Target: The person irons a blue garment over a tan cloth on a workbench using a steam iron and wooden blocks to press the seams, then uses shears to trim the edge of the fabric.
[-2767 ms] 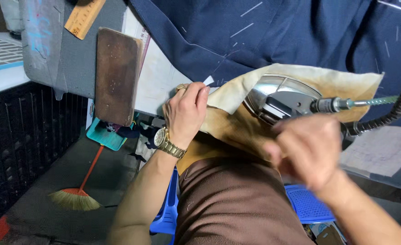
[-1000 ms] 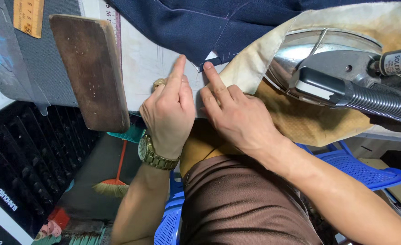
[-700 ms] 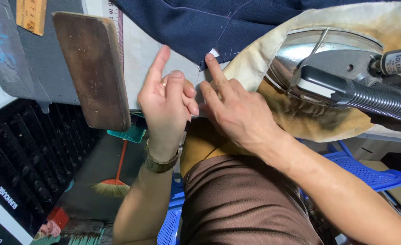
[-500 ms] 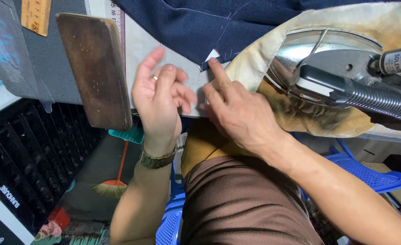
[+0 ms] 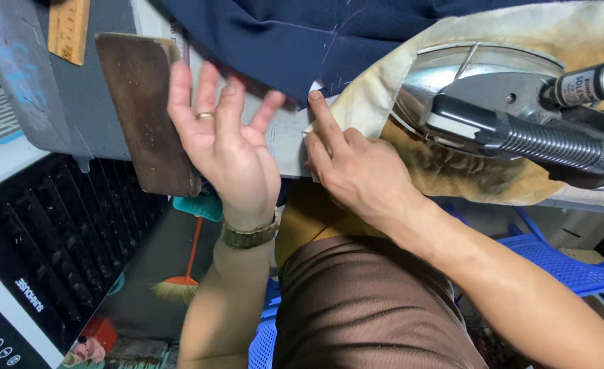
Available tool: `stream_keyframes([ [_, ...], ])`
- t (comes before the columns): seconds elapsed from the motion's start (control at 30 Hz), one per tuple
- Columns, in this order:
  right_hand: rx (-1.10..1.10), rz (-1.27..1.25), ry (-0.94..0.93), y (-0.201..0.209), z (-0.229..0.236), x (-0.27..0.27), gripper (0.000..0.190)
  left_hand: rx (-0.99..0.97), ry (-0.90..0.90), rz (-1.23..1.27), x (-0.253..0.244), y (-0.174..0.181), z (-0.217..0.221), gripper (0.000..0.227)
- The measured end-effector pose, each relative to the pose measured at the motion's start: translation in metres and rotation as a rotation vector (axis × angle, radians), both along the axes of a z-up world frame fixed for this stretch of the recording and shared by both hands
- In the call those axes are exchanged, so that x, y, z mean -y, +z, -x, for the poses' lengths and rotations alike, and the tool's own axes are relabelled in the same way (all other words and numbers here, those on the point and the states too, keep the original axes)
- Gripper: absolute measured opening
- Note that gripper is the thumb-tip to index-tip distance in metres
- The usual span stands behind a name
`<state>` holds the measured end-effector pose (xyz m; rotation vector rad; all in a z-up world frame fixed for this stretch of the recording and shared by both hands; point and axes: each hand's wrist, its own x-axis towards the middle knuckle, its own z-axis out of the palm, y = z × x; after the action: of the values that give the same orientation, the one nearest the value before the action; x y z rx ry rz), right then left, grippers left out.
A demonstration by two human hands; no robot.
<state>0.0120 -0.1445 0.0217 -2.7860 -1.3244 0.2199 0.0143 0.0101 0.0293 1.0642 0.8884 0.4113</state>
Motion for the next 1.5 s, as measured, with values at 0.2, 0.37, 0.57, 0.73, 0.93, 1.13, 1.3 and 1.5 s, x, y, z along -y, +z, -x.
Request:
stream_keyframes([
  [0.2, -0.098, -0.021, -0.008, 0.002, -0.001, 0.003, 0.026, -0.145, -0.433, -0.256, -0.007, -0.009, 0.002, 0.008],
  [0.37, -0.312, -0.004, -0.147, 0.015, 0.003, 0.009, 0.029, -0.051, -0.843, -1.011, -0.014, -0.018, 0.005, 0.013],
  [0.57, -0.056, 0.111, -0.091, 0.003, 0.006, 0.013, 0.036, -0.008, -0.78, -1.158, -0.007, -0.02, 0.005, 0.027],
  [0.73, -0.133, 0.105, -0.139, 0.008, 0.005, 0.011, 0.028, -0.041, -0.725, -1.285, -0.002, -0.023, 0.001, 0.006],
  [0.93, -0.155, 0.103, -0.162, 0.009, 0.003, 0.008, 0.027, -0.075, -0.729, -1.238, -0.001, -0.023, 0.001, 0.007],
  [1.13, -0.104, 0.127, -0.124, 0.008, 0.006, 0.009, 0.022, -0.137, -0.62, -1.297, 0.011, -0.025, -0.005, 0.023],
  [1.3, -0.237, 0.076, -0.174, 0.01, 0.009, 0.013, 0.03, -0.185, -0.64, -1.3, 0.012, -0.026, -0.005, 0.018],
  [1.5, -0.16, 0.058, -0.167, 0.003, 0.008, 0.006, 0.029, -0.232, -0.654, -1.275, 0.013, -0.024, -0.006, 0.014],
])
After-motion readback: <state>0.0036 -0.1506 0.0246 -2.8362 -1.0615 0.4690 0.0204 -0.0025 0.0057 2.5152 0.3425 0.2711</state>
